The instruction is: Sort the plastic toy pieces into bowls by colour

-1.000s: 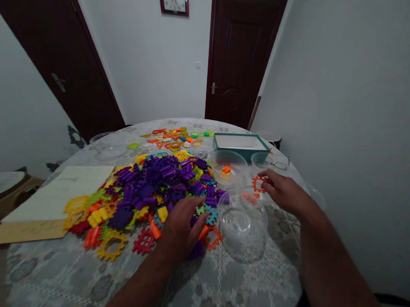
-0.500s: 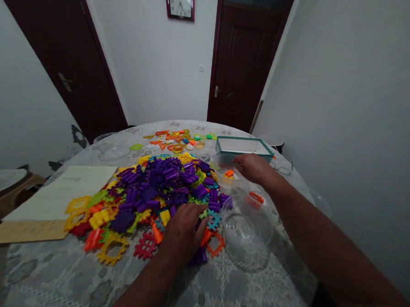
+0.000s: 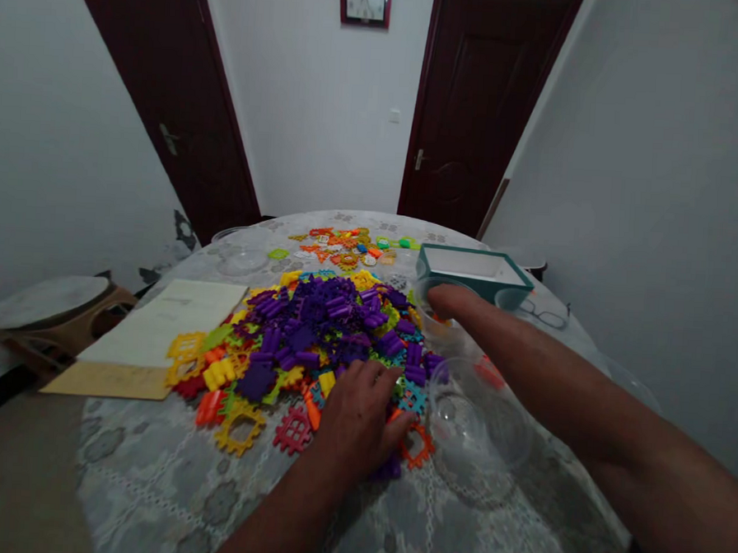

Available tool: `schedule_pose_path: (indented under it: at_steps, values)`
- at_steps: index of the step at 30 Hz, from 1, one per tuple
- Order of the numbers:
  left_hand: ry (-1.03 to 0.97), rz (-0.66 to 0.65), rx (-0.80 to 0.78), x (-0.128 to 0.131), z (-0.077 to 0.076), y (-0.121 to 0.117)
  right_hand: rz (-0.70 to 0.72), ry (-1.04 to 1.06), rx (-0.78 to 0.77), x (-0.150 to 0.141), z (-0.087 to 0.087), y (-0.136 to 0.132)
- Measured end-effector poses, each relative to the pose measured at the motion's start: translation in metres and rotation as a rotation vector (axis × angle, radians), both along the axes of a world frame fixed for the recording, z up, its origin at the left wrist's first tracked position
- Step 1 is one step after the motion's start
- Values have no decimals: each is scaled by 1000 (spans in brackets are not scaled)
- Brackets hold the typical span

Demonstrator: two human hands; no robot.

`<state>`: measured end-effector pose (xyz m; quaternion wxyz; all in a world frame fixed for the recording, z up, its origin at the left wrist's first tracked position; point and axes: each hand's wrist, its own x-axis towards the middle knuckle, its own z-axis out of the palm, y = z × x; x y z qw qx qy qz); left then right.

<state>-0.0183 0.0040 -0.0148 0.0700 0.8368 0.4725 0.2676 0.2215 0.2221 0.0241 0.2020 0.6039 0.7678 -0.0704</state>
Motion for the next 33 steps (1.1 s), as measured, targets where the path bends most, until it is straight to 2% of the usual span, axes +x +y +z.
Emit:
schedule_pose_path:
  at_steps: [3,6,10,12,14,18,21,24,26,27,29,30,31,33]
  values:
    - [29,9,-29,0,2,-2,-27,-92,-29,-3,4,-3]
    - [55,4,-39,0,6,-5,-35,-112,22,-3,21,-17]
    - [74,-5,-29,0,10,-10,-67,-68,219,13,56,-56]
    - [68,-11,-21,0,10,-12,-103,-42,331,30,67,-85]
    - [45,1,-10,-2,10,-10,-134,-4,413,52,65,-117]
    - [-76,57,43,-12,12,0,-228,196,701,92,37,-177]
    - [-200,116,112,-25,21,7,-259,314,864,100,23,-209]
    - [-189,152,145,-41,33,3,-310,490,952,80,27,-239]
    - [-129,185,130,-51,38,-8,-242,664,855,54,31,-262]
    - [-101,209,112,-56,38,-15,-141,745,746,38,31,-275]
    - [-51,246,63,-64,31,-31,58,821,519,4,24,-300]
    - [-24,265,33,-68,25,-39,126,816,453,-14,17,-311]
    - [-4,293,8,-72,18,-47,167,793,438,-31,9,-320]
    - [47,332,-57,-78,2,-58,140,682,418,-60,-10,-331]
